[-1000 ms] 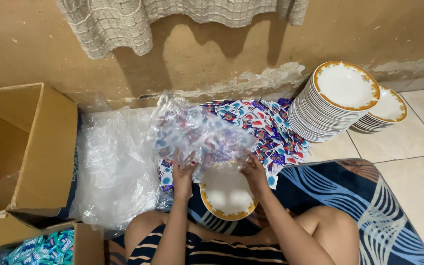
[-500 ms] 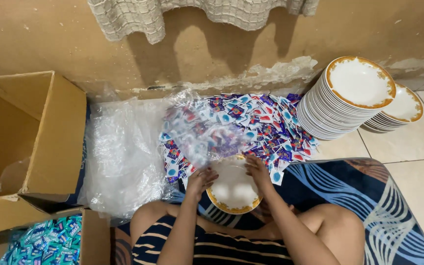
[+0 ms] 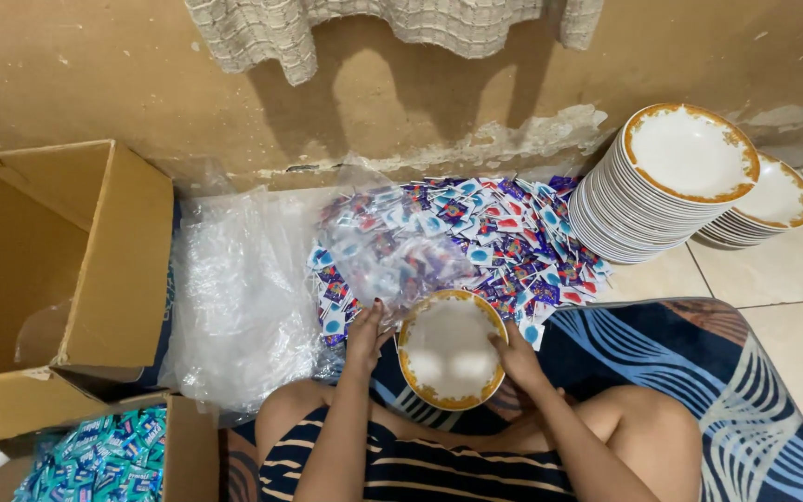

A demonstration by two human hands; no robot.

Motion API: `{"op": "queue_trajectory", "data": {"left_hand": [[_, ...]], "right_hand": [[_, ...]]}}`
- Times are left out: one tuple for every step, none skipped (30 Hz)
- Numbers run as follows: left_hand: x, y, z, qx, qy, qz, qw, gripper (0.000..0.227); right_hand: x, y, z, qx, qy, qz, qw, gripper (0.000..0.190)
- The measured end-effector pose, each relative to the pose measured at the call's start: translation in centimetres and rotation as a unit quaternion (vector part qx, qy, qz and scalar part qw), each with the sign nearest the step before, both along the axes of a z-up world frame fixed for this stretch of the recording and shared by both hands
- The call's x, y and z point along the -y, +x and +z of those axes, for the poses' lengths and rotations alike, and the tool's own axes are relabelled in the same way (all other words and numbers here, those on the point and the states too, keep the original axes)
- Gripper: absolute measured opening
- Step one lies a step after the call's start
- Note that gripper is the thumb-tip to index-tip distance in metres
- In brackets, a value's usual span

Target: Place small detergent packets onto a plastic-covered plate for packaging.

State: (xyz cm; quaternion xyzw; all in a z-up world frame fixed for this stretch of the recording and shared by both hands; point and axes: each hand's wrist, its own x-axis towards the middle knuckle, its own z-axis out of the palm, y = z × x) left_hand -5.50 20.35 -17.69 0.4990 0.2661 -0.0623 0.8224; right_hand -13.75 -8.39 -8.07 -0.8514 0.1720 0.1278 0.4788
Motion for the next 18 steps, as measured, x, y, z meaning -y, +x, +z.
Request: {"op": "queue_trajectory", "data": {"left_hand": [[0.0,0.1,0.6,-0.002,0.0,0.001,1.0,0.062],[-0.2,0.1,1.3,-0.003,-0.005,0.008,1.0,0.061],[-0.3,0.1,2.0,-0.004,-0.01,0.016,1.0,0.06],[-0.5,0.0,2.0,-0.005,-0.011,0.016,1.0,0.06],[-0.6,-0.1,2.0,-0.006,-0.01,0.015,1.0,0.061],[-0.6,0.1,2.2,-0.004,-0.011,0.016,1.0,0.063],[-0.5,0.2,2.6,-0.003,-0.013,0.017,1.0,0.063],[-0.5,0.0,2.9,0.001,-0.021,0.007,1.0,0.069],[-0.5,-0.2,3.2,0.005,-0.03,-0.003,1.0,0.075],[-0.5,-0.5,3.3,0.005,-0.03,-0.003,1.0,0.075],[-0.6,-0.7,3.4,0.007,-0.04,-0.014,0.999,0.07],[-0.6,-1.0,3.6,0.01,-0.05,-0.024,0.998,0.064],[-0.3,-1.6,5.9,0.011,-0.051,-0.023,0.998,0.064],[0.0,-2.5,8.2,0.009,-0.091,-0.035,0.995,0.064],[0.3,-3.4,10.5,0.008,-0.13,-0.047,0.99,0.065],[0.2,-3.8,10.6,0.008,-0.131,-0.046,0.99,0.065],[0.1,-4.1,10.8,0.001,-0.132,-0.081,0.988,0.064],[0.0,-4.2,11.1,-0.004,-0.132,-0.117,0.984,0.063]], "right_hand": [[0.5,0.2,0.2,-0.002,0.0,0.001,1.0,0.045],[0.8,0.4,0.3,0.001,0.013,-0.045,0.999,0.04],[1.2,0.6,0.4,0.003,0.026,-0.091,0.995,0.036],[3.1,0.9,-0.5,0.002,0.026,-0.091,0.996,0.036],[5.0,1.2,-1.5,0.024,0.132,-0.105,0.985,0.031],[6.9,1.9,-2.2,0.049,0.236,-0.116,0.964,0.028],[6.7,2.0,-0.7,0.05,0.235,-0.114,0.964,0.028],[6.4,1.9,0.7,0.036,0.27,-0.103,0.957,0.036],[6.1,1.7,2.1,0.022,0.305,-0.091,0.948,0.045],[5.7,1.7,3.0,0.022,0.304,-0.091,0.948,0.045],[5.3,1.7,3.9,0.006,0.311,-0.08,0.947,0.052],[4.9,1.7,4.8,-0.01,0.318,-0.069,0.946,0.06],[4.7,2.1,5.1,-0.01,0.317,-0.068,0.946,0.06],[4.4,2.1,5.3,-0.029,0.318,-0.06,0.946,0.064],[4.1,2.2,5.4,-0.048,0.319,-0.053,0.945,0.067],[3.9,2.3,4.6,-0.049,0.319,-0.051,0.945,0.067],[3.8,2.4,3.9,-0.048,0.33,-0.04,0.942,0.067],[3.6,2.7,3.2,-0.046,0.341,-0.027,0.938,0.067]]}}
